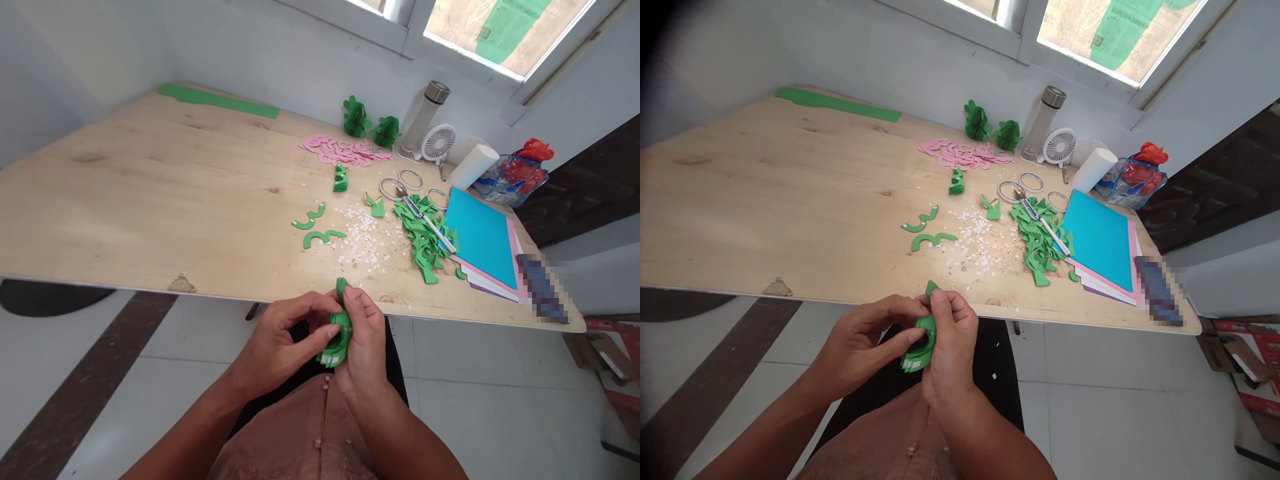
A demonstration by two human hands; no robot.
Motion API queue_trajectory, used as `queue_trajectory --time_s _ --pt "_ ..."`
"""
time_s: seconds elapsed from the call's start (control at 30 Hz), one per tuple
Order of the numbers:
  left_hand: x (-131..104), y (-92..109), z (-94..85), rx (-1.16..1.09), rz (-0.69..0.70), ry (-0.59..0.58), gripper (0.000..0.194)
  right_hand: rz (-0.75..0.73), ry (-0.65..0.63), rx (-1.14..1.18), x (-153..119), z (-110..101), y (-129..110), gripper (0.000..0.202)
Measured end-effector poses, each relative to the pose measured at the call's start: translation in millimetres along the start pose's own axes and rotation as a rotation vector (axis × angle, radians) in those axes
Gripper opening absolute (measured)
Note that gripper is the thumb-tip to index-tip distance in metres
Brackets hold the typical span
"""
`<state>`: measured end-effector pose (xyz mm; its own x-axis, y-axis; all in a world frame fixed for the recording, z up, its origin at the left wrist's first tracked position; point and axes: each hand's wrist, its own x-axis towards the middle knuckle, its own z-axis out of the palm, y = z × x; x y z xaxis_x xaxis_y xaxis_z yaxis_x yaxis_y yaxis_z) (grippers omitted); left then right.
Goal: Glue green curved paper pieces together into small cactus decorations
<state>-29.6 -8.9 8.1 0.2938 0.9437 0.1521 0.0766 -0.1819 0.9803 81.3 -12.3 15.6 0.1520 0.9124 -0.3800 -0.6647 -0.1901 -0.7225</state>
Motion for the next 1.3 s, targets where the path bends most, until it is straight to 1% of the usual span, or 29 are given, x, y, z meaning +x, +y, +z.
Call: queue_trajectory --time_s 0.6,0.8,1.0,1.3 --pt "-0.4 0.1 -1.4 -0.011 -0.012 -0.01 0.012 0.006 -0.032 0.021 -0.6 -1.7 -0.3 0.021" --pt "-0.9 0.7 -2.1 0.011 0.022 -0.017 0.012 0.013 -0.046 0.019 0.4 -1.9 0.8 0.02" --pt "-0.4 -0.6 -2.2 0.058 0.059 -0.025 0.012 0.013 -0.006 -0.001 2.4 -3.8 2.4 0.019" --pt "-2.0 0.9 0.1 0.048 0.075 -0.043 0.011 -0.02 0.032 -0.038 3.6 -1.6 1.9 0.017"
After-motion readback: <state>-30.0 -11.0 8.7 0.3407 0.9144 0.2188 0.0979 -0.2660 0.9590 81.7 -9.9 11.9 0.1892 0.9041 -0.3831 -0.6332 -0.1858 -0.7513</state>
